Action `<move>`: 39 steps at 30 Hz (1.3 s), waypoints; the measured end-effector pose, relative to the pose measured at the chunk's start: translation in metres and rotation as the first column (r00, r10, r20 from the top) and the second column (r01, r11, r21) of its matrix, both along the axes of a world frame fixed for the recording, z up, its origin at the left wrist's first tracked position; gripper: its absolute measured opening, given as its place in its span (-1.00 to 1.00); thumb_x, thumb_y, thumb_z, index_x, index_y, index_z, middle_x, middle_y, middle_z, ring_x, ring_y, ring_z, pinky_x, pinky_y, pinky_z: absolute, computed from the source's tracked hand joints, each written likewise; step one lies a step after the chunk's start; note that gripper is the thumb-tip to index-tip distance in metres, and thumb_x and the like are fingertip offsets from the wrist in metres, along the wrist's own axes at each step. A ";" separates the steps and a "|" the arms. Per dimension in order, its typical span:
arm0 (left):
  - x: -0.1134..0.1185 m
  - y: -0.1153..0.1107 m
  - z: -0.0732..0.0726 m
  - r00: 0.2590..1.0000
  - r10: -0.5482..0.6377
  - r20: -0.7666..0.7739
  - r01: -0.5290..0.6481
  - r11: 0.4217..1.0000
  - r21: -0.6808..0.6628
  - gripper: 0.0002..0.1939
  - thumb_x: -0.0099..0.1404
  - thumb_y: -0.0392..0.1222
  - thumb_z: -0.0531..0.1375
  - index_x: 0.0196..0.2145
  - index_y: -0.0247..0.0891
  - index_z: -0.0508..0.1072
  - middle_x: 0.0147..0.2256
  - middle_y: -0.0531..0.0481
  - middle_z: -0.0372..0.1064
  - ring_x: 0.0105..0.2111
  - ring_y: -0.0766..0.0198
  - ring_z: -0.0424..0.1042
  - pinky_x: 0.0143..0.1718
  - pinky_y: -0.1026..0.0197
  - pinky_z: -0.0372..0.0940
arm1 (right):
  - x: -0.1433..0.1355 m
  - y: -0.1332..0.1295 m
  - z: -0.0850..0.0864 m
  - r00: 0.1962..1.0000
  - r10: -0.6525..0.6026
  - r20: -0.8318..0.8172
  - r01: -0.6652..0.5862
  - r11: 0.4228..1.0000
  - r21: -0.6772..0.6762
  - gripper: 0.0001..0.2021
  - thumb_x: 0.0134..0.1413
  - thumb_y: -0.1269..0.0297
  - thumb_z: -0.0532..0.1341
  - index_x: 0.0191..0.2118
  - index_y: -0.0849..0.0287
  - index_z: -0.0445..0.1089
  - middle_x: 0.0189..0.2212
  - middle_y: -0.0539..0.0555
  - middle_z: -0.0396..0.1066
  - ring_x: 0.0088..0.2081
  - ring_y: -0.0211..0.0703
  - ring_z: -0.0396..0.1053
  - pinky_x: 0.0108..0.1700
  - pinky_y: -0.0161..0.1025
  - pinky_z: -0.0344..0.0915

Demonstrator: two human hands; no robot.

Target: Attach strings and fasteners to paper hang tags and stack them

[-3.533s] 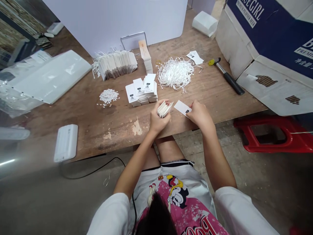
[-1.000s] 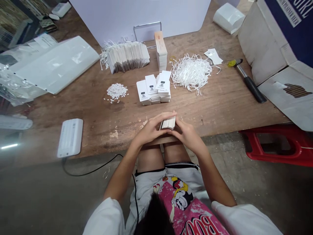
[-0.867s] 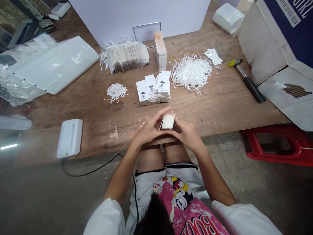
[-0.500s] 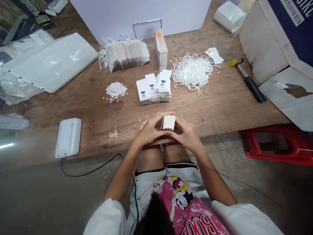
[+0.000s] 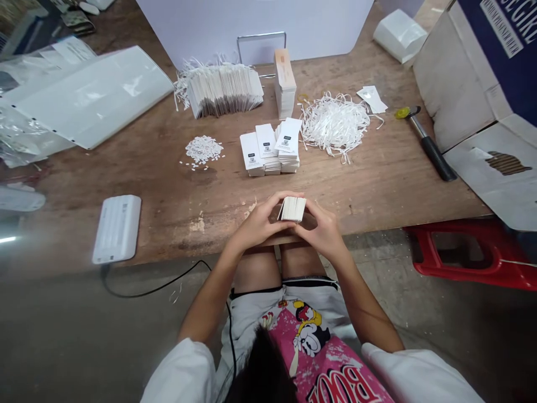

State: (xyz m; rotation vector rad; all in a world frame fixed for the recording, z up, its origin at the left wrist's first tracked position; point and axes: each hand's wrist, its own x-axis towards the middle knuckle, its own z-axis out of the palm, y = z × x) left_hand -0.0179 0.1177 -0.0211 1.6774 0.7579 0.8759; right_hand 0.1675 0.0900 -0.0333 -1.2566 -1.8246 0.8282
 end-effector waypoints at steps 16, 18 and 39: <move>-0.002 0.004 0.005 0.995 0.041 -0.090 -0.028 0.990 0.142 -0.51 0.20 -0.04 0.29 0.06 -0.17 0.34 0.03 -0.16 0.35 0.07 0.09 0.33 0.12 0.05 0.23 | 0.002 0.000 0.002 0.999 0.003 -0.036 -0.002 1.000 0.019 -0.61 0.03 0.36 0.24 0.04 0.10 0.37 -0.04 0.10 0.46 -0.05 -0.04 0.43 0.01 -0.09 0.38; -0.002 0.004 0.005 0.993 0.037 -0.114 -0.018 0.985 0.171 -0.51 0.23 -0.02 0.26 0.08 -0.17 0.34 0.04 -0.18 0.33 0.08 0.08 0.31 0.13 0.04 0.21 | 0.002 0.000 0.001 0.999 0.010 -0.032 -0.009 1.000 0.016 -0.61 0.03 0.35 0.24 0.03 0.10 0.37 -0.04 0.10 0.45 -0.05 -0.04 0.42 0.01 -0.09 0.37; 0.012 -0.018 -0.005 0.987 0.148 -0.067 -0.142 0.987 0.077 -0.57 0.42 -0.04 -0.01 0.20 -0.10 0.12 0.19 -0.14 0.13 0.23 0.11 0.12 0.27 0.01 0.04 | -0.001 0.004 -0.005 0.999 -0.017 -0.040 0.017 1.000 -0.013 -0.62 0.07 0.26 0.25 0.04 0.13 0.30 -0.07 0.13 0.44 -0.05 -0.03 0.41 0.00 -0.10 0.36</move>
